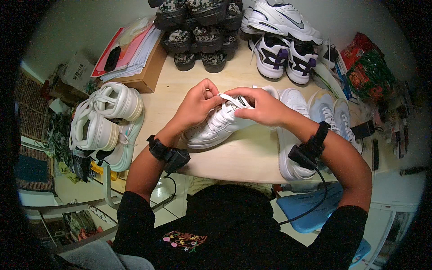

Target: The person threads a white shoelace through the eyelets of a white sneaker by hand, pulling the lace through and adjusting it.

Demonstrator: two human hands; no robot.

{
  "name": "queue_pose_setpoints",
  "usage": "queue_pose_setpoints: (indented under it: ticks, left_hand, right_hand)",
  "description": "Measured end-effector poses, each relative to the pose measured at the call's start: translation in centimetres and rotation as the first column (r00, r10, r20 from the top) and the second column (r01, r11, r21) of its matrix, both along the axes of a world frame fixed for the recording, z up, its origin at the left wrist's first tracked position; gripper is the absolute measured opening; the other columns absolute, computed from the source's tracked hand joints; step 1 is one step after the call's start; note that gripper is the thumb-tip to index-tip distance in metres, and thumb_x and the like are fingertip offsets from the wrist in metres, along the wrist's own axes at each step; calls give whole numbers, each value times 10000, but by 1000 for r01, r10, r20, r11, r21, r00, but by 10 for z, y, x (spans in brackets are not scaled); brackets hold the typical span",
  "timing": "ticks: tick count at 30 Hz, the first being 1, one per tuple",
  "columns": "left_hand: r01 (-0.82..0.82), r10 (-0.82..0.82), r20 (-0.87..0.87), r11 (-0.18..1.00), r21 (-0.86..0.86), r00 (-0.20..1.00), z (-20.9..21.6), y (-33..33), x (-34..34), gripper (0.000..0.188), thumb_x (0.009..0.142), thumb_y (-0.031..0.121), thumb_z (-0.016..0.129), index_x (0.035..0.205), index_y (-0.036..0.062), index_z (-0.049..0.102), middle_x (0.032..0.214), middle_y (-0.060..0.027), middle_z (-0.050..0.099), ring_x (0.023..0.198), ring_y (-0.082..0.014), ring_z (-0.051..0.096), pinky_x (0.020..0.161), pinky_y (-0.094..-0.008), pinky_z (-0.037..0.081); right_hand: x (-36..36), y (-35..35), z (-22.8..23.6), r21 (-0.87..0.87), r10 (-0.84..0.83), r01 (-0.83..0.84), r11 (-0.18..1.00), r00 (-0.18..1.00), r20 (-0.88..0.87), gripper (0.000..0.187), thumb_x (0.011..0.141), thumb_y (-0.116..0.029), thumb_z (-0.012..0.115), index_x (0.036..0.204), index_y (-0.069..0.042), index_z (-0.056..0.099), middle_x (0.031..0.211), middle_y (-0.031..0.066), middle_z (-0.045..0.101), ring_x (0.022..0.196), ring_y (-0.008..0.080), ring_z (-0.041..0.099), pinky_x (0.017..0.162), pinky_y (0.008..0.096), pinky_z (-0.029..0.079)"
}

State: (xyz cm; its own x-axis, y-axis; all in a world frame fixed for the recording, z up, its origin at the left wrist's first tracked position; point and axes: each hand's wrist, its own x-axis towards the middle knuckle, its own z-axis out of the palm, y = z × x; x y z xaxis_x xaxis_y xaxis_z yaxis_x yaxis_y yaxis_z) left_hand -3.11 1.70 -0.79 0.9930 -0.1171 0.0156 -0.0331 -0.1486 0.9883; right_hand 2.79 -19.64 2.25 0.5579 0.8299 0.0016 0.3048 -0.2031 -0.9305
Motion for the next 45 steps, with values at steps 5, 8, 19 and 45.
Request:
queue_pose_setpoints:
  ticks: [5,8,19,45]
  left_hand:
    - [66,-76,-45,981,-182,996,-3,0,-2,122,920,42,630,992,-14,548,968,-81,656,870,-103,618,747,-234,498]
    - [146,-164,-50,955,-258,985,-4,4,-3,154,910,36,640,1032,-33,577,1050,-93,646,947,-125,614,841,-264,500]
    - [365,-373,7,906,-215,928,0,13,5,93,892,44,667,970,2,640,1262,-115,578,1072,-147,569,932,-298,467]
    - [33,-76,-36,755,-654,996,61,6,-7,210,951,176,617,1004,-26,636,771,-63,648,656,-142,635,649,-270,544]
  right_hand:
    - [2,-1,-5,-45,-5,0,999,993,-117,321,886,-112,636,1187,-9,598,853,7,624,744,67,524,662,234,422]
    - [3,-1,2,-176,-66,48,983,993,-101,223,913,-137,616,1091,-2,627,789,-14,607,705,64,514,638,246,417]
    - [10,2,44,-53,-71,139,989,751,657,239,916,-248,629,895,-20,695,683,78,619,611,148,542,598,278,416]
    - [31,26,78,5,92,-127,992,745,660,190,854,19,648,1039,-5,685,847,71,615,771,177,606,672,287,474]
